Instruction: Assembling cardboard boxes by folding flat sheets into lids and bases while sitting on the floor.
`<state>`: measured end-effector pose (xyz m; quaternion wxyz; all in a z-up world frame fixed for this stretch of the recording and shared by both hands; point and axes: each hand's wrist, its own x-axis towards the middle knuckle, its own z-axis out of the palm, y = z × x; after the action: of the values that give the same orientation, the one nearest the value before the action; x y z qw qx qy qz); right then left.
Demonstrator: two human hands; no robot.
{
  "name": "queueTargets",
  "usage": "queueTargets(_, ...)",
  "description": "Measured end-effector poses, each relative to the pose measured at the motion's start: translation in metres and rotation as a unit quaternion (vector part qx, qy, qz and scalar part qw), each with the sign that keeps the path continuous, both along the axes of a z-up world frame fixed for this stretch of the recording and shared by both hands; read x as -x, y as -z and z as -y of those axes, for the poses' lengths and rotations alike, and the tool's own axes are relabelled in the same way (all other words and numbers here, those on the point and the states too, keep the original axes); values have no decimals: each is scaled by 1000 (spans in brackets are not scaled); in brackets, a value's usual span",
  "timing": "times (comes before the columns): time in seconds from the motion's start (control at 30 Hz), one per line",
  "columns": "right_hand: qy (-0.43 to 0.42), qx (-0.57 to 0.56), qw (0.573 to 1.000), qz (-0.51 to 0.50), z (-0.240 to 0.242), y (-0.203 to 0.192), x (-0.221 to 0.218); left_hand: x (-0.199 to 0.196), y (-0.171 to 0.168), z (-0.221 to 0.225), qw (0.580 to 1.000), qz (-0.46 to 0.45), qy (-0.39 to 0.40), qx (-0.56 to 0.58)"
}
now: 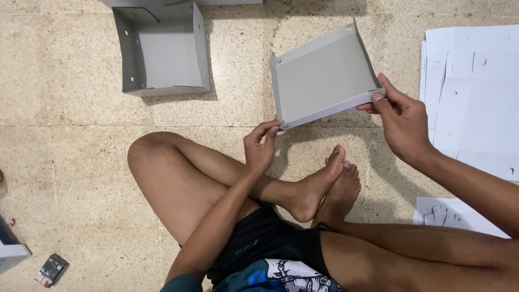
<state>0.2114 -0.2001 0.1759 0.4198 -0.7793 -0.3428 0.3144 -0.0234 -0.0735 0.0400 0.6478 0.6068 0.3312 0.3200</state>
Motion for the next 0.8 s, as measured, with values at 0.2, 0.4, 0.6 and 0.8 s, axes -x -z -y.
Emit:
queueTargets(0.2, 11, -10, 999, 36, 1, -8, 2, -4, -8, 7, 996, -24, 24, -81)
queueTargets(0.4, -31, 44, 996, 68, 5, -8, 8, -5, 3, 8, 994, -10, -52, 94)
queueTargets(0.6, -47, 41, 993, 98, 10, -4, 6, -5, 1, 9, 997, -57, -43, 38)
queueTargets(0.8, -31, 94, 990, 98, 17, 2, 4, -2, -5, 9, 997, -64, -32, 19)
